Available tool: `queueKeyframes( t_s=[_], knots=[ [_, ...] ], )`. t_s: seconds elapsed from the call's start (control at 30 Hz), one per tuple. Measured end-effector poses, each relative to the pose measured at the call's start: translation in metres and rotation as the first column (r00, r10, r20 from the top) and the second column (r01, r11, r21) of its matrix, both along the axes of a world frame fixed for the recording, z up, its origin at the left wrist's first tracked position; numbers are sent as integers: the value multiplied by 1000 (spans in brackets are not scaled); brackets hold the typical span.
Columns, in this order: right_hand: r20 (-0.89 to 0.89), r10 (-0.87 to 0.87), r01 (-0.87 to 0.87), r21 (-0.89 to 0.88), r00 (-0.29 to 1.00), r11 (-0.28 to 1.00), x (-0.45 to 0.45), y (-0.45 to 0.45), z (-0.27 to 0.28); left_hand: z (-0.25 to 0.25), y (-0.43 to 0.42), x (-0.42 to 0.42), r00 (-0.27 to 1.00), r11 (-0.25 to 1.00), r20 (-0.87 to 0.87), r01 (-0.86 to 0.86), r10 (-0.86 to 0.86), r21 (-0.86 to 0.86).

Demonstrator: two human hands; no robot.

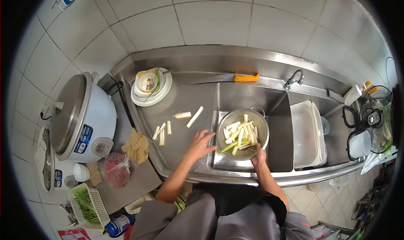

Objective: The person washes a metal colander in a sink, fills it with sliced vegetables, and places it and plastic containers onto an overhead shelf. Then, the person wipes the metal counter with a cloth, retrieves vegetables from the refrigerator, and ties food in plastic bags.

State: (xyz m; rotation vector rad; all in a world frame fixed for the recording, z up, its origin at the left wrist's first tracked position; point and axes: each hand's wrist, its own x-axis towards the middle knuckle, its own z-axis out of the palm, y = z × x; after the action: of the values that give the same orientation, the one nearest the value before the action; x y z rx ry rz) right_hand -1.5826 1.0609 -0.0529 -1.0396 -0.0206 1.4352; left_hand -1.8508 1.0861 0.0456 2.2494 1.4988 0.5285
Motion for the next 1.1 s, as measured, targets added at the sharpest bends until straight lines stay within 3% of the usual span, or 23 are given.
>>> queueKeyframes(
  t_s=[0.1,0.2,0.3,0.37,0.47,0.63,0.7,0.77,0.8,0.83,0.87,0.93,0.97,1.03,1.1],
  knots=[
    [-3,-11,11,-40,1000,999,8,-6,19,-15,-21,-41,997,993,40,67,-63,-98],
    [9,-39,39,-120,999,992,19,-10,3,-45,-13,-60,976,964,182,-69,119,-258],
    [24,-65,67,-67,998,996,30,-13,-16,-23,22,-65,913,944,241,-314,330,-103],
    [77,-52,59,-94,996,994,26,-14,4,-25,58,-70,931,905,204,-348,302,246],
    [54,-50,55,-110,997,992,29,-16,-3,-24,88,-67,949,924,-115,-250,293,288],
    [95,-74,83,-86,993,993,32,-18,8,-47,91,-69,928,945,-226,-248,295,213],
    [186,-62,97,-185,981,978,27,-20,33,-51,95,-62,906,946,-292,-253,305,204],
    [194,-34,70,-184,980,980,42,-24,11,-54,91,-38,955,965,-139,-254,261,65],
    [90,-111,120,-106,990,987,46,-26,1,-48,91,-20,967,969,-61,-248,247,-2],
    [74,-103,110,-99,992,989,49,-29,0,-24,84,8,984,978,100,-133,150,-159],
    [57,-93,98,-96,994,991,50,-33,4,-39,77,40,989,996,119,-89,91,-24],
    [49,-74,80,-138,996,987,54,-35,16,-11,63,99,977,933,212,103,-30,-344],
    [31,-78,81,-143,997,986,59,-38,13,-19,60,120,972,945,205,172,-116,-277],
    [4,-77,77,-147,997,986,76,-37,9,-34,73,141,899,961,430,188,-85,-202],
    [47,-100,106,-175,994,979,88,-42,14,-38,98,130,847,967,516,13,124,-253]
  ],
)
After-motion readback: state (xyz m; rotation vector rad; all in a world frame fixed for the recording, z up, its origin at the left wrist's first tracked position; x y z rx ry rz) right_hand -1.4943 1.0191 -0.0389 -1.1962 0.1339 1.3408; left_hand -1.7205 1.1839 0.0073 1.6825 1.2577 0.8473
